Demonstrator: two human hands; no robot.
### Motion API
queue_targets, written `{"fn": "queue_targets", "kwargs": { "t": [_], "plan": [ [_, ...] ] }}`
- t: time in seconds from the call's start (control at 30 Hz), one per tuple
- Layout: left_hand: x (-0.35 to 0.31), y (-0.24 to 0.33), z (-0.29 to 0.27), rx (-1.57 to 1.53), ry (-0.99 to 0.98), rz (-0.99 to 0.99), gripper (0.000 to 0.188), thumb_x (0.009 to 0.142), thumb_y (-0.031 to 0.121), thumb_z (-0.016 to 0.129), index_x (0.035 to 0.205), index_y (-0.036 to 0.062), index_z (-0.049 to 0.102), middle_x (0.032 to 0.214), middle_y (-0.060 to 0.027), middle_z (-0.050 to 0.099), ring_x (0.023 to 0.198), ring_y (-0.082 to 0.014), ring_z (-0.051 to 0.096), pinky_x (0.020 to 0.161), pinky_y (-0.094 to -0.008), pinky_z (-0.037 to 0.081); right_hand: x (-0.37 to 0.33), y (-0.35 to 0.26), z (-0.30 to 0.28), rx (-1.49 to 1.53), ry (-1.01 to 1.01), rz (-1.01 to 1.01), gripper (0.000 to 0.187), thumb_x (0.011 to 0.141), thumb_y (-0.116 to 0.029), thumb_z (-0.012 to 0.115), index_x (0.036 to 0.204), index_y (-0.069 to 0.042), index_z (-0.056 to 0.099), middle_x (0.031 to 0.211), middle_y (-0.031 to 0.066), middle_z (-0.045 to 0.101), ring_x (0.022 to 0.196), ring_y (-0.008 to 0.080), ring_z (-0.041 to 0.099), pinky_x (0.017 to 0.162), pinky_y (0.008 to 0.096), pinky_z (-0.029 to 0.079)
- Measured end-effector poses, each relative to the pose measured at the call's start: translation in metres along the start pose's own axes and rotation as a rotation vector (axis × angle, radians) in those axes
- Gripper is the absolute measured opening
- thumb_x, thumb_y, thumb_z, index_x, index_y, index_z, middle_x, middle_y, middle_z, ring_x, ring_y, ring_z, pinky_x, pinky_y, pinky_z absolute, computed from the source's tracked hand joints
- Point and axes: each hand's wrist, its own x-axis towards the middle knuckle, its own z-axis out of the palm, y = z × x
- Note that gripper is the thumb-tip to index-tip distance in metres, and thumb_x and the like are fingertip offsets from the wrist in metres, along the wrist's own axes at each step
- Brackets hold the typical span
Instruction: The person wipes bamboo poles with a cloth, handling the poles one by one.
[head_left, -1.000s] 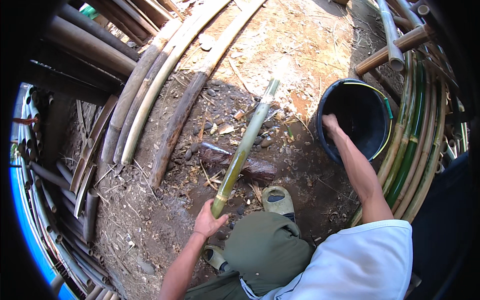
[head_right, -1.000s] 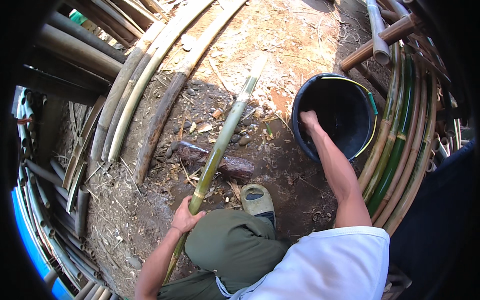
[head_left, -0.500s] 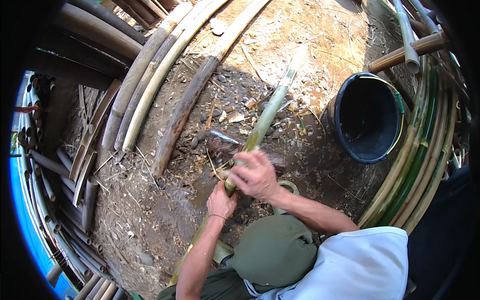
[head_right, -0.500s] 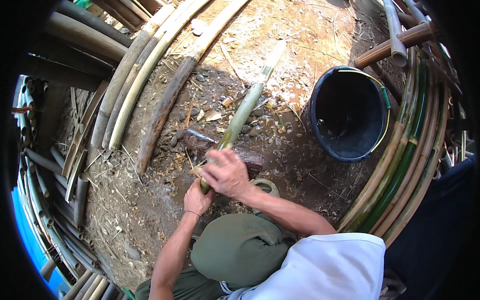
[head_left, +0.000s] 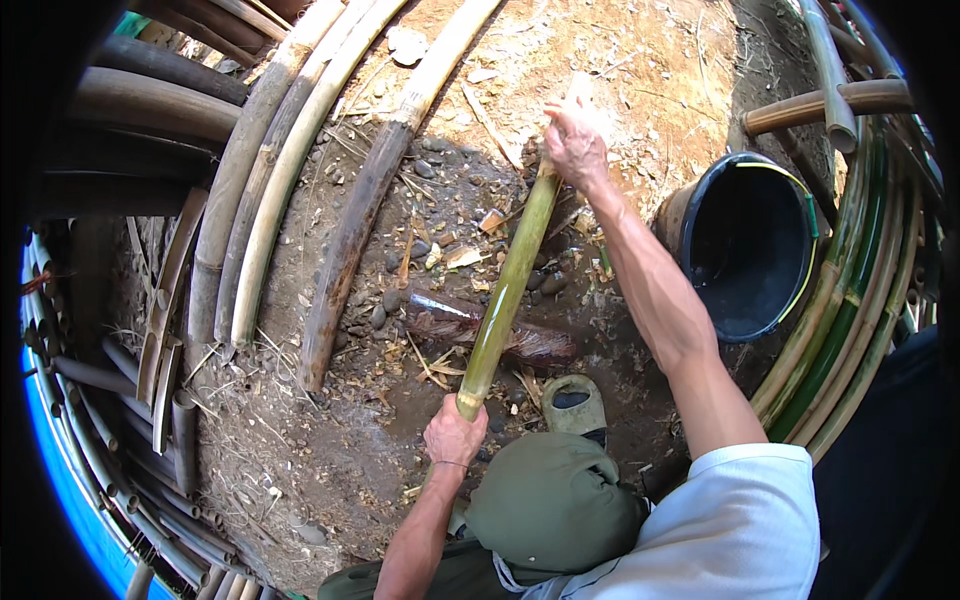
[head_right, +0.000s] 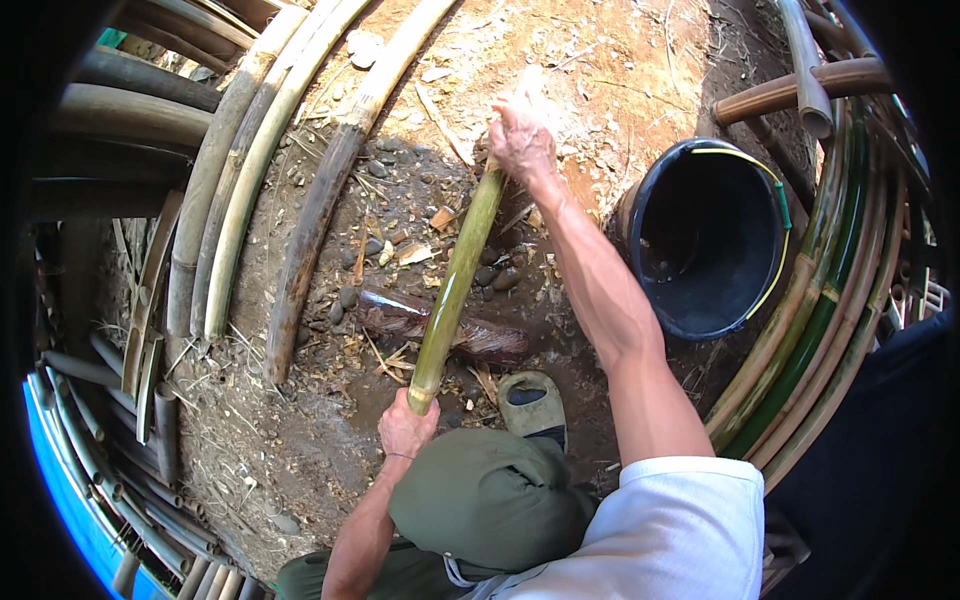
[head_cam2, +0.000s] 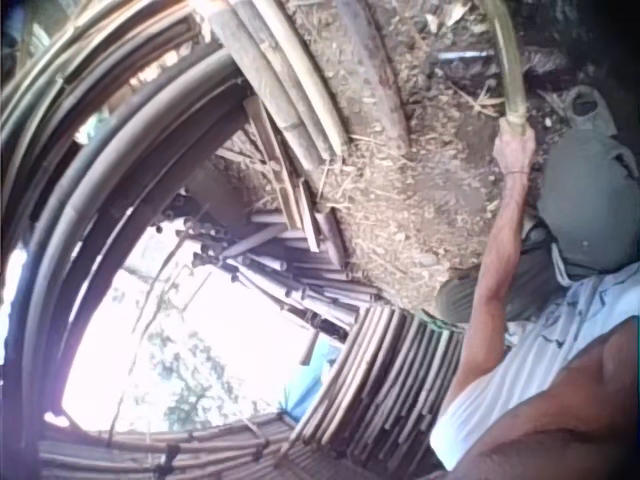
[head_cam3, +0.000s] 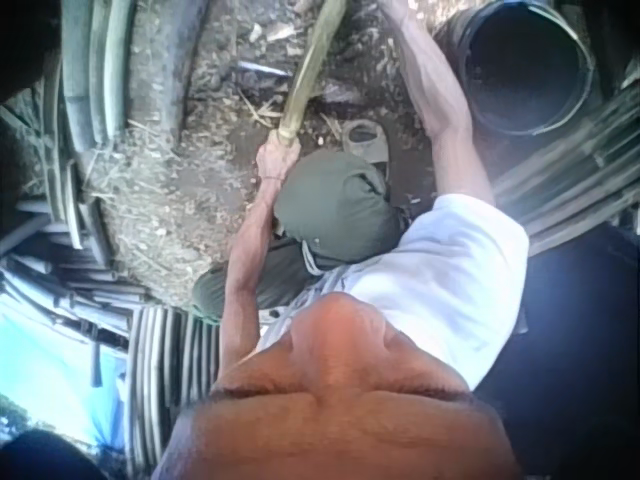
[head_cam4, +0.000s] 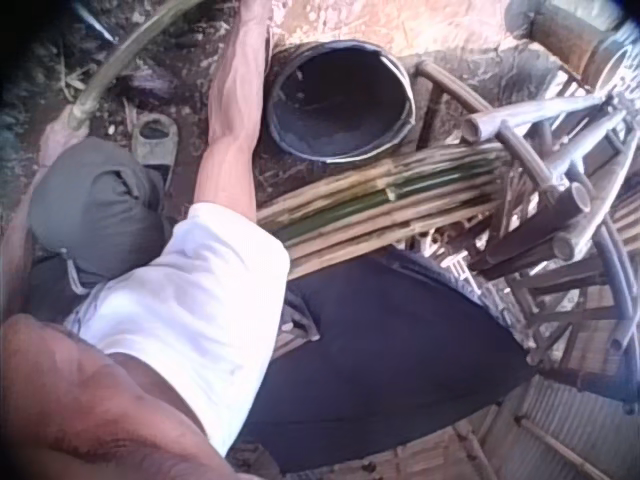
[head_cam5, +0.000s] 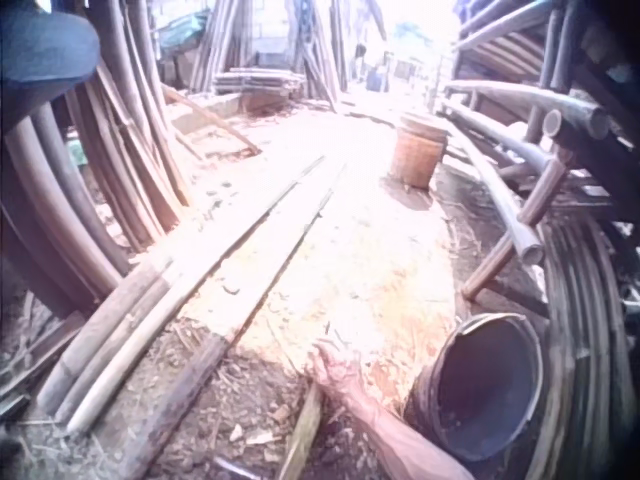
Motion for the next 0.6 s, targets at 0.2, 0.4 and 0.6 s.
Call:
{"fn": "queue_targets", "kwargs": {
  "t": [0.2,0.4,0.6],
  "plan": [
    [0.018,-0.038,-0.009,-0.354,-0.331,-0.035,0.031,0.075,0.028,0.078,0.092,0.004,0.069,0.078,-0.0167,0.072,0.073,-0.0314,0.07,0.069,-0.0416,0.056,-0.209,-0.09,0.029,0.103,-0.059,-0.536,0.026,0.079,-0.009,0.065,0.103,-0.005,0.072,0.114,0.01,0.07,0.124,0.0308,0.059,0.113,0.0538,0.037],
    [0.019,-0.038,-0.017,-0.428,-0.255,0.086,0.036,0.072,0.029,0.086,0.086,0.0034,0.065,0.071,-0.0035,0.066,0.062,-0.0142,0.063,0.059,-0.0323,0.053,-0.231,-0.087,0.023,0.168,-0.093,-0.626,0.035,0.077,-0.01,0.064,0.11,-0.005,0.072,0.121,0.0095,0.069,0.126,0.0278,0.058,0.113,0.0505,0.039],
    [0.009,-0.035,-0.008,0.033,0.387,0.559,0.053,0.069,0.045,0.087,0.099,0.0086,0.062,0.086,-0.0064,0.059,0.068,-0.0245,0.064,0.06,-0.0379,0.056,-0.019,-0.025,-0.008,-0.071,-0.07,-0.16,0.036,0.091,-0.014,0.055,0.123,0.001,0.062,0.13,0.0178,0.064,0.112,0.032,0.063,0.103,0.0482,0.047]
  ]
}}
